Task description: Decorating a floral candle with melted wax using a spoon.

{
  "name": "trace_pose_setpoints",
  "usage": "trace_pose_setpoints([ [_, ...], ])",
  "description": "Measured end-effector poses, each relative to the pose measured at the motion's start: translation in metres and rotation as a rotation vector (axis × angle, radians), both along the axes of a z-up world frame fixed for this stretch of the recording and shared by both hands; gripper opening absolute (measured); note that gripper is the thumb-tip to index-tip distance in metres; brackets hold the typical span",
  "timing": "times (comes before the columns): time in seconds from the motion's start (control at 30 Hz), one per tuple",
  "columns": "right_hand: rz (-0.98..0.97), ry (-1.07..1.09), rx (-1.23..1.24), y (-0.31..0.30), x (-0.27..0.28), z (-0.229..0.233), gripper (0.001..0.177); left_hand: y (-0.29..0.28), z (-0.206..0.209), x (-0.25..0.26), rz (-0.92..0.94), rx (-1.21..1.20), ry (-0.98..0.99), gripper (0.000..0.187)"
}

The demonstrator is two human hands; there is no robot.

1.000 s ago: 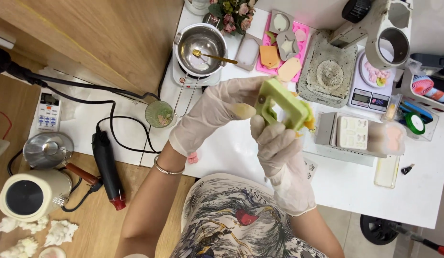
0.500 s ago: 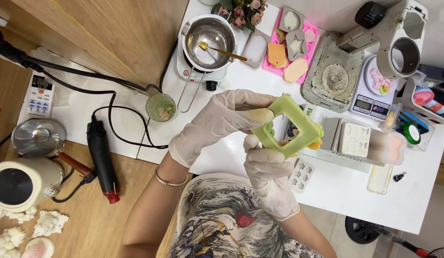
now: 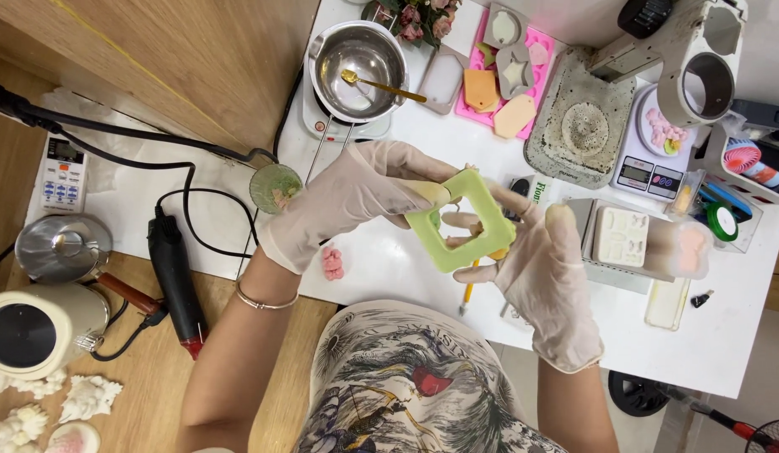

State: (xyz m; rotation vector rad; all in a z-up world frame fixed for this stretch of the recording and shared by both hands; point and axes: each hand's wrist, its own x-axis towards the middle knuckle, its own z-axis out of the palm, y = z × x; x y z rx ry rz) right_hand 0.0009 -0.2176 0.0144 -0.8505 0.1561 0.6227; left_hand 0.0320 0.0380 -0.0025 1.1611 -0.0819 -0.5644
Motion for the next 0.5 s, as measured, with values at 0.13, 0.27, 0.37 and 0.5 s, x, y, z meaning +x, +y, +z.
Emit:
trace_pose_setpoints([
  [0.13,0.045,-0.073,-0.124,0.009,-0.007,0.014,0.077,0.002,0.016,0.009,-0.072,0.187,-0.026,0.035],
  [0.27,0.002,-0.024,-0.23,0.016,-0.02,0.006,0.053,0.007,0.027,0.011,-0.137,0.256,-0.083,0.035],
  [0.37,-0.036,0.028,-0.152,0.02,-0.026,0.0,0.043,0.01,0.043,0.011,-0.146,0.338,-0.052,0.041],
  [0.5,-0.093,0.048,-0.094,0.023,-0.032,-0.005,0.038,0.029,0.034,0.004,-0.057,0.184,-0.043,0.063],
])
